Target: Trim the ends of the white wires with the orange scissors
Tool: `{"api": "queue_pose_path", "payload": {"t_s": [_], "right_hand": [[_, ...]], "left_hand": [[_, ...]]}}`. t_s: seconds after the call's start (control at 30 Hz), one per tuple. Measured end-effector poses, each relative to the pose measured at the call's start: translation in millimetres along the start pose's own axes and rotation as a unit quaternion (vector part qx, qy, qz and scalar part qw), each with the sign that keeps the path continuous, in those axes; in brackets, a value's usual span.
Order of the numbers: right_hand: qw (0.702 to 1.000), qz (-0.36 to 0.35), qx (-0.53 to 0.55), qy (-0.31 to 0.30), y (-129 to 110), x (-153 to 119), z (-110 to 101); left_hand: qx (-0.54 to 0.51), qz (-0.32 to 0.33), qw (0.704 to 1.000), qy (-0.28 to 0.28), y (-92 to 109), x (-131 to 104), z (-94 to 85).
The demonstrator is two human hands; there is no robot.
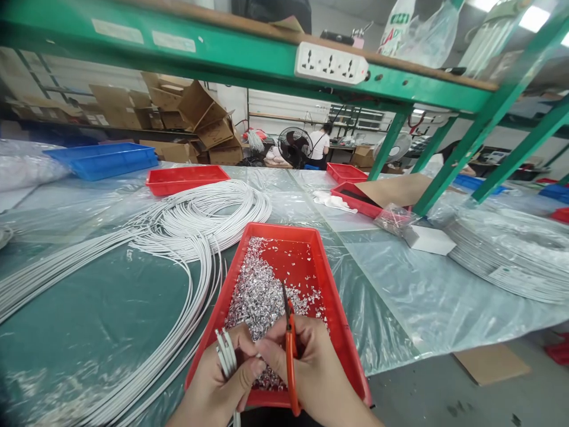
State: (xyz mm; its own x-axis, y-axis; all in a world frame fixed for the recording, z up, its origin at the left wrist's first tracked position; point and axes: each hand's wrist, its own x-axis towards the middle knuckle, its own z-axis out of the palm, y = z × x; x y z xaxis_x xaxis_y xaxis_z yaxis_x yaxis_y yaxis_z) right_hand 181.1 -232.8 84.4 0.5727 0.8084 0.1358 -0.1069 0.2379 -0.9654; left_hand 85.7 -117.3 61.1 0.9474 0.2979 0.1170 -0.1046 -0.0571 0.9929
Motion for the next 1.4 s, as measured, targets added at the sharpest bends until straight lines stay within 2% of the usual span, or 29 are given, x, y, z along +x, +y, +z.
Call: {"api": "queue_pose_path", "payload": {"t_s": [0.07, 0.13, 0.2, 0.27, 0.33, 0.4, 0.53, 0.7, 0.9, 0.97, 1.0, 1.03, 1.1, 1.17, 1.27, 1.4], "right_hand": [[1.0, 0.002, -0.021, 0.009, -0.4, -0.5, 0.5], [0.997, 0.031, 0.066, -0.017, 5.5, -0.4, 1.1], [0.977, 0.077, 0.192, -0.053, 14.1, 0.2, 1.6], [0.961, 0.091, 0.25, -0.071, 20.1, 1.1, 1.4], [0.971, 0.074, 0.22, -0.061, 20.9, 2.5, -0.7], [0.989, 0.041, 0.132, -0.055, 17.2, 4.4, -4.6], [0.996, -0.011, -0.01, -0.09, 7.3, 7.7, -11.8], [0.994, 0.012, -0.102, -0.034, 5.5, 4.8, -10.5], [0.992, 0.011, -0.122, 0.024, -1.1, 2.4, -2.1], [0.996, 0.022, -0.078, 0.029, -2.6, 1.3, 0.9], [0.999, 0.036, -0.02, 0.016, -1.8, 0.3, 2.2], [0.997, 0.055, 0.053, -0.006, 0.1, -1.0, 3.4], [0.973, 0.112, 0.193, -0.06, 6.3, -3.2, 5.4], [0.949, 0.148, 0.26, -0.1, 13.3, -3.9, 6.9], [0.957, 0.134, 0.231, -0.113, 19.3, -1.0, 6.5], [0.987, 0.057, 0.131, -0.07, 17.3, 4.6, 0.1]], "left_hand": [[-0.013, 0.0, 1.0, 0.001, -0.7, 0.5, 0.7], [-0.056, 0.005, 0.998, -0.013, -1.4, 1.7, 0.5], [-0.099, 0.001, 0.994, -0.039, -2.1, 3.4, -0.9], [-0.122, -0.016, 0.991, -0.057, -2.3, 4.8, -2.9], [-0.135, -0.032, 0.988, -0.065, -1.6, 5.6, -4.7], [-0.146, -0.036, 0.987, -0.065, -0.1, 5.6, -5.6], [-0.149, -0.036, 0.985, -0.075, 0.7, 4.5, -5.5], [-0.12, -0.042, 0.991, -0.048, -2.5, 3.9, -3.4], [-0.095, -0.05, 0.994, 0.009, -1.2, 3.2, 3.0], [-0.1, -0.047, 0.994, 0.024, -2.9, 3.0, 4.3], [-0.115, -0.04, 0.992, 0.021, -4.2, 3.2, 4.5], [-0.14, -0.03, 0.99, 0.009, -5.7, 3.7, 4.4], [-0.202, -0.009, 0.978, -0.046, -7.9, 5.1, 2.7], [-0.254, 0.001, 0.962, -0.104, -8.4, 6.9, -0.5], [-0.283, -0.007, 0.945, -0.163, -6.1, 9.4, -6.8], [-0.283, -0.009, 0.931, -0.23, -6.5, 11.7, -13.0]]}}
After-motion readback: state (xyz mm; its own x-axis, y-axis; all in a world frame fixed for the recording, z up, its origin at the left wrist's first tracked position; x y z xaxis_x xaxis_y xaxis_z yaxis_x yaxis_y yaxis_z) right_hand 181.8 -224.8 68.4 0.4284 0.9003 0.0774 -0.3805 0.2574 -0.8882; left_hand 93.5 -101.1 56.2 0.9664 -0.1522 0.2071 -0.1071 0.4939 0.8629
